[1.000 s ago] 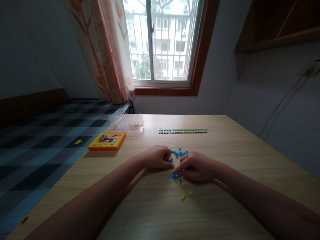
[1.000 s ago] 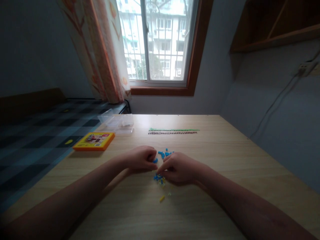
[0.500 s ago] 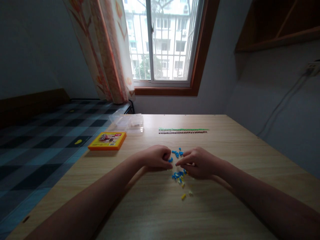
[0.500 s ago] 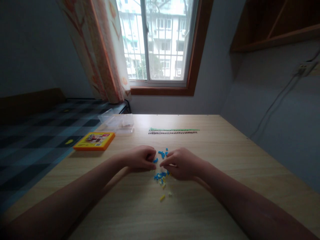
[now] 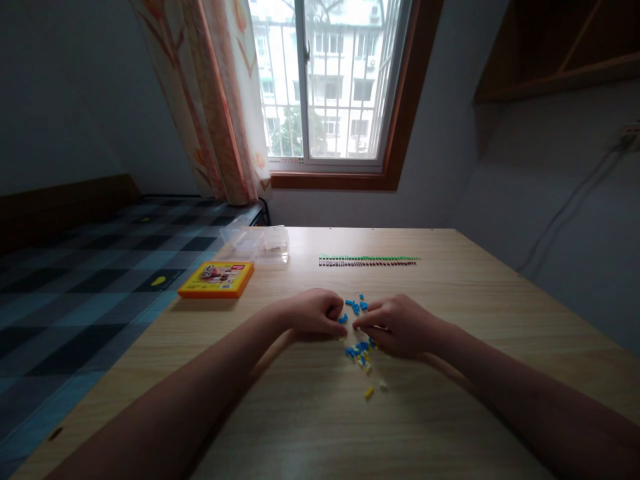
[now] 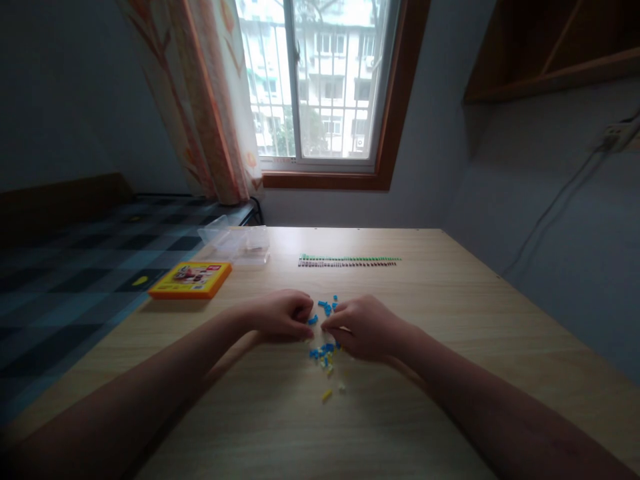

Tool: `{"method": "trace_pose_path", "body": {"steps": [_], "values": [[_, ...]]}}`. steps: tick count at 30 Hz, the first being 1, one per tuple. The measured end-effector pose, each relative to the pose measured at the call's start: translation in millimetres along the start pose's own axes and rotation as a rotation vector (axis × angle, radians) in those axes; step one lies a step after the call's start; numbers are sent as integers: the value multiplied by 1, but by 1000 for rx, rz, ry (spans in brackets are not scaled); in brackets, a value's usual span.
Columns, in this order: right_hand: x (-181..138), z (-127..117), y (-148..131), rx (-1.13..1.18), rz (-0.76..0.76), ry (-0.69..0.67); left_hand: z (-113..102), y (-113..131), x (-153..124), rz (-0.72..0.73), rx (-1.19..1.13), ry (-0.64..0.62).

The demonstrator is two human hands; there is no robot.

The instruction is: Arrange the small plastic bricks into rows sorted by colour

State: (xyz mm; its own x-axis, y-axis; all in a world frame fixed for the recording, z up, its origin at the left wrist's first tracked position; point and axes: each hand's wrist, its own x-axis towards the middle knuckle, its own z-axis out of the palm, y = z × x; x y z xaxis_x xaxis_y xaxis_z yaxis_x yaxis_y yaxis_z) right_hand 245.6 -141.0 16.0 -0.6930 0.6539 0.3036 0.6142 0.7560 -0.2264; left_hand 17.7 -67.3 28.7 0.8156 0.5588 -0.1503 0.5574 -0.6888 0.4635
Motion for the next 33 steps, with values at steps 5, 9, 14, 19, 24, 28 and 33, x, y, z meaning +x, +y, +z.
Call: {"method": "trace_pose_path", "body": {"steps": [5,9,14,19,24,28,33], "values": [[-2,-3,-6,72,-75,-57,2,-3,1,4,6,-1],[-2,-4,-13,98,-127,-103,1,-4,1,7,-18,-17],[-2,-4,-9,210,-73,-116,-1,-4,1,20,-48,-55],[-2,-4,-2,309,-60,-102,-1,-5,1,32,-46,-58],[-3,-2,-6,329,-68,-109,-2,-3,0,25,-32,-56],[-3,-2,-11,282,-99,-145,-3,-1,0,17,-35,-64],[-1,0,-12,175,-75,-123,-3,-2,0,14,-31,-60]]}}
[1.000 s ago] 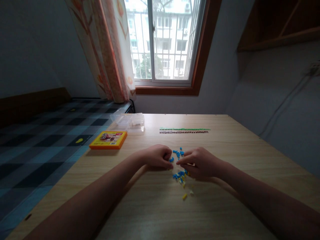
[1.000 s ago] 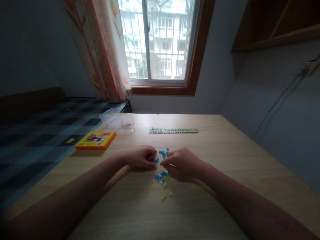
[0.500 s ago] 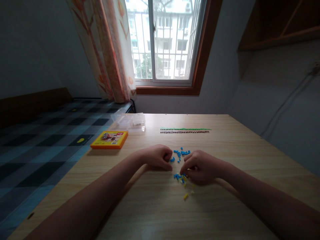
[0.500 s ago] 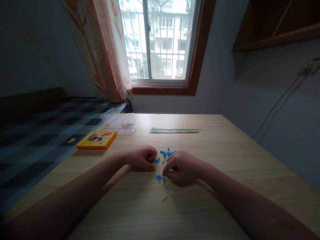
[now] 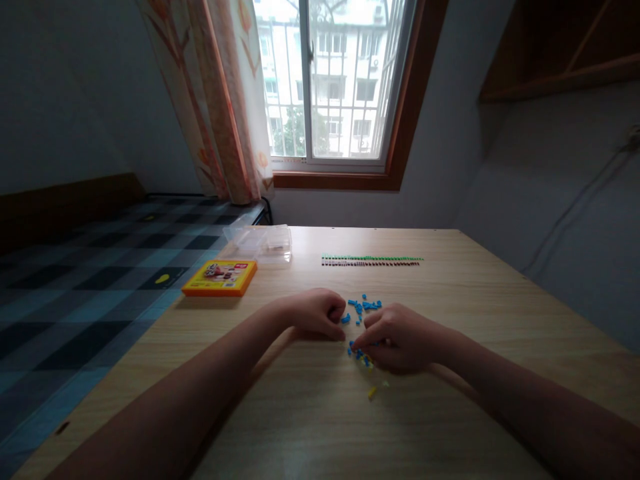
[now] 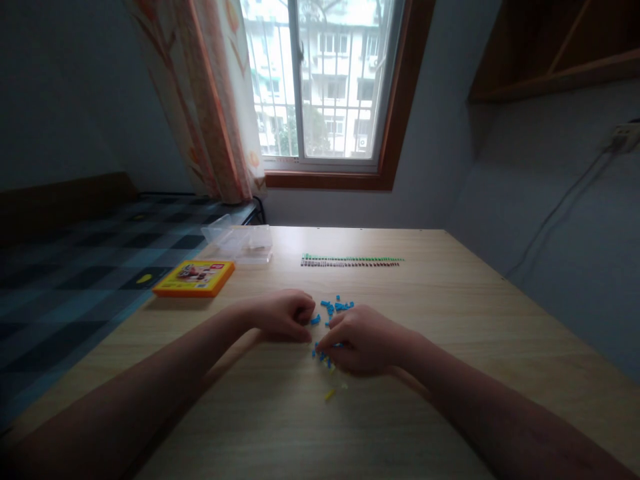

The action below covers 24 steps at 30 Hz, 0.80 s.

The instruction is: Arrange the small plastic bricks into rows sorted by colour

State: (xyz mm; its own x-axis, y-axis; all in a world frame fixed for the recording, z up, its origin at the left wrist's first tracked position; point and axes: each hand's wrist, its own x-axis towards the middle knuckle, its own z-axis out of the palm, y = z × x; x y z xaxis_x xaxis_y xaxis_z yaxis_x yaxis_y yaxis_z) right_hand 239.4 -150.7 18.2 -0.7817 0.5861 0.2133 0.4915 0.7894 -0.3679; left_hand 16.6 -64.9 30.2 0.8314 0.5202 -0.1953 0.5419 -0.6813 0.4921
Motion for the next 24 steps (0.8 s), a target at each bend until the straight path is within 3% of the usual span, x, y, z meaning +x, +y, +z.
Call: {"method": "trace_pose_path", "body": {"steps": [5,13,20,24], "values": [[-1,-1,1,-16,33,52,0,-1,0,5,-26,-3],[0,2,-3,-68,-35,-13,0,-1,0,12,-18,-4],[3,4,5,-155,156,155,0,1,-1,6,-34,-7],[2,1,6,-68,150,168,-1,2,-1,-11,-30,-15]]}}
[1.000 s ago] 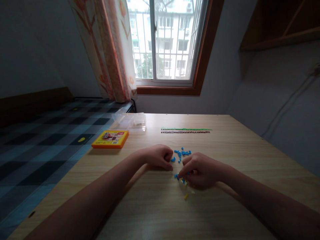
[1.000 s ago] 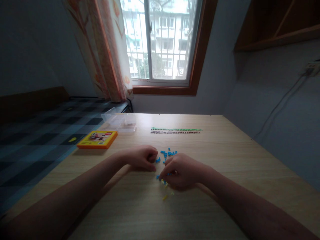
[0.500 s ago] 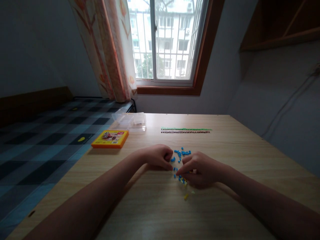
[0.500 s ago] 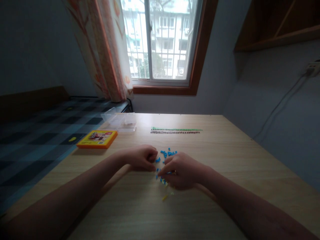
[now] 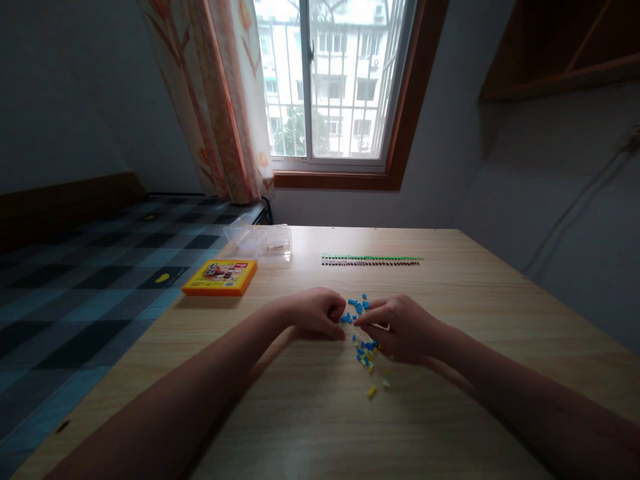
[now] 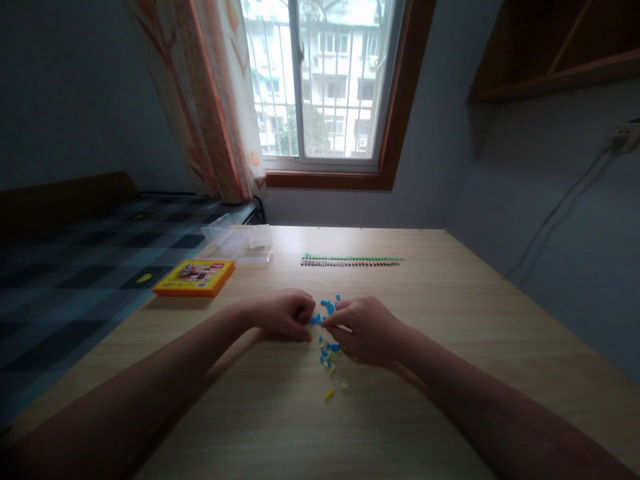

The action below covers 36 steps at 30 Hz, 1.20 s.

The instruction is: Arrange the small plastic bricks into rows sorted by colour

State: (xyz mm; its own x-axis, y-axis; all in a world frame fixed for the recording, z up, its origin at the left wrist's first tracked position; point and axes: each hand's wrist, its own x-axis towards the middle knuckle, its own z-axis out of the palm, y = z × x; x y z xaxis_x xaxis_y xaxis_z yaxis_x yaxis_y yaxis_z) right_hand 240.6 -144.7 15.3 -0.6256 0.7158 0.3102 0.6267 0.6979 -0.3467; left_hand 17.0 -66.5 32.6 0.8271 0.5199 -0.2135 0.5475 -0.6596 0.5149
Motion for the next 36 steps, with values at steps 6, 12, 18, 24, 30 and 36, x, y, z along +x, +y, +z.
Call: {"method": "trace_pose_path", "body": {"steps": [6,12,18,24,30,36], "values": [[0,0,-2,-3,-60,-81,0,-1,1,10,14,6],[0,-3,4,-1,18,2,-1,1,0,1,9,-8],[-2,-12,1,143,-148,-156,-1,0,0,10,10,0],[-1,-6,3,26,-80,-115,0,0,1,11,-2,-3],[-1,-11,5,75,-70,-71,0,-2,1,32,-4,10],[-3,-15,7,137,-137,-171,3,0,2,23,59,46]]}}
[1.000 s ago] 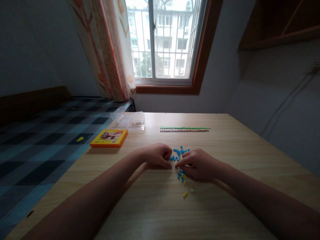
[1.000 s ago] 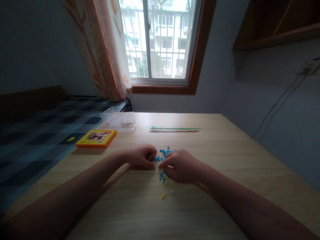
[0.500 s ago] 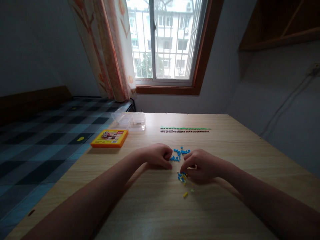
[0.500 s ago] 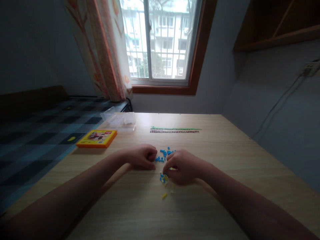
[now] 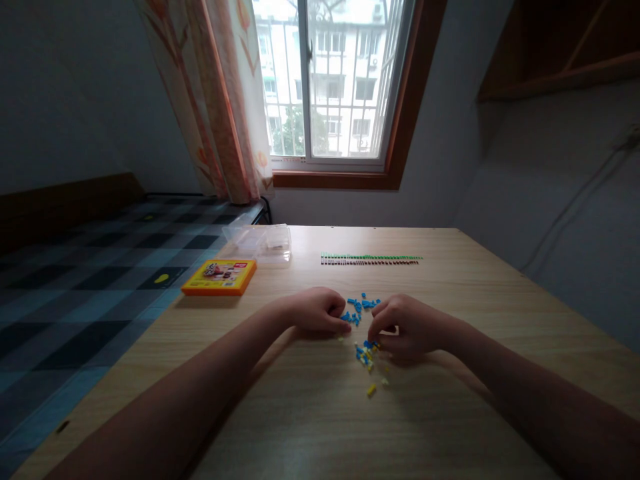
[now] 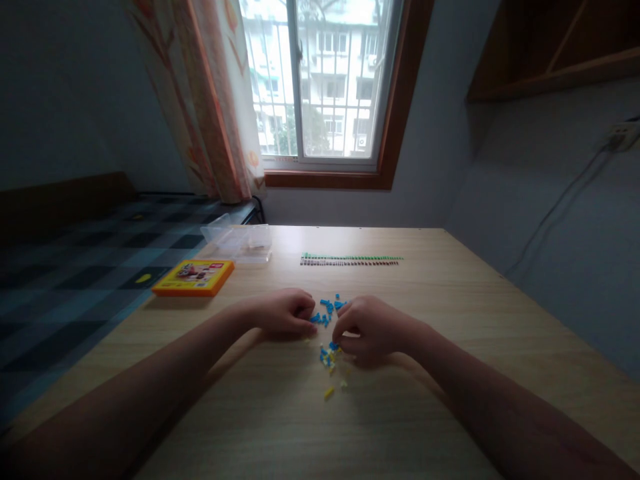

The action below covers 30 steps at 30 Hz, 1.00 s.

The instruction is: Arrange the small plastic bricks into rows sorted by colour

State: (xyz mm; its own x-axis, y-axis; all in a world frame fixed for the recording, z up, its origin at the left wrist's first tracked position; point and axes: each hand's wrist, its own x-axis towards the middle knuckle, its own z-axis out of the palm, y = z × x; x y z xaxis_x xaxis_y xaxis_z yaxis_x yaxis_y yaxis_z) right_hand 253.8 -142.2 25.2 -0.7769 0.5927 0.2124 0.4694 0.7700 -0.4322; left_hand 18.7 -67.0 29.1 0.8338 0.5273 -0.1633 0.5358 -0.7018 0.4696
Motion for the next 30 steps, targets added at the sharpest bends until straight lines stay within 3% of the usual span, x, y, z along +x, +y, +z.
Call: {"method": "trace_pose_path", "body": {"steps": [6,16,22,30], "values": [[0,2,0,-4,-30,-22,5,11,0,-28,150,84],[1,2,-2,-31,-7,-34,8,21,-1,-64,270,93],[3,2,1,-139,73,64,12,19,0,-38,308,116],[0,-6,1,42,28,-16,0,18,-2,-72,202,7]]}}
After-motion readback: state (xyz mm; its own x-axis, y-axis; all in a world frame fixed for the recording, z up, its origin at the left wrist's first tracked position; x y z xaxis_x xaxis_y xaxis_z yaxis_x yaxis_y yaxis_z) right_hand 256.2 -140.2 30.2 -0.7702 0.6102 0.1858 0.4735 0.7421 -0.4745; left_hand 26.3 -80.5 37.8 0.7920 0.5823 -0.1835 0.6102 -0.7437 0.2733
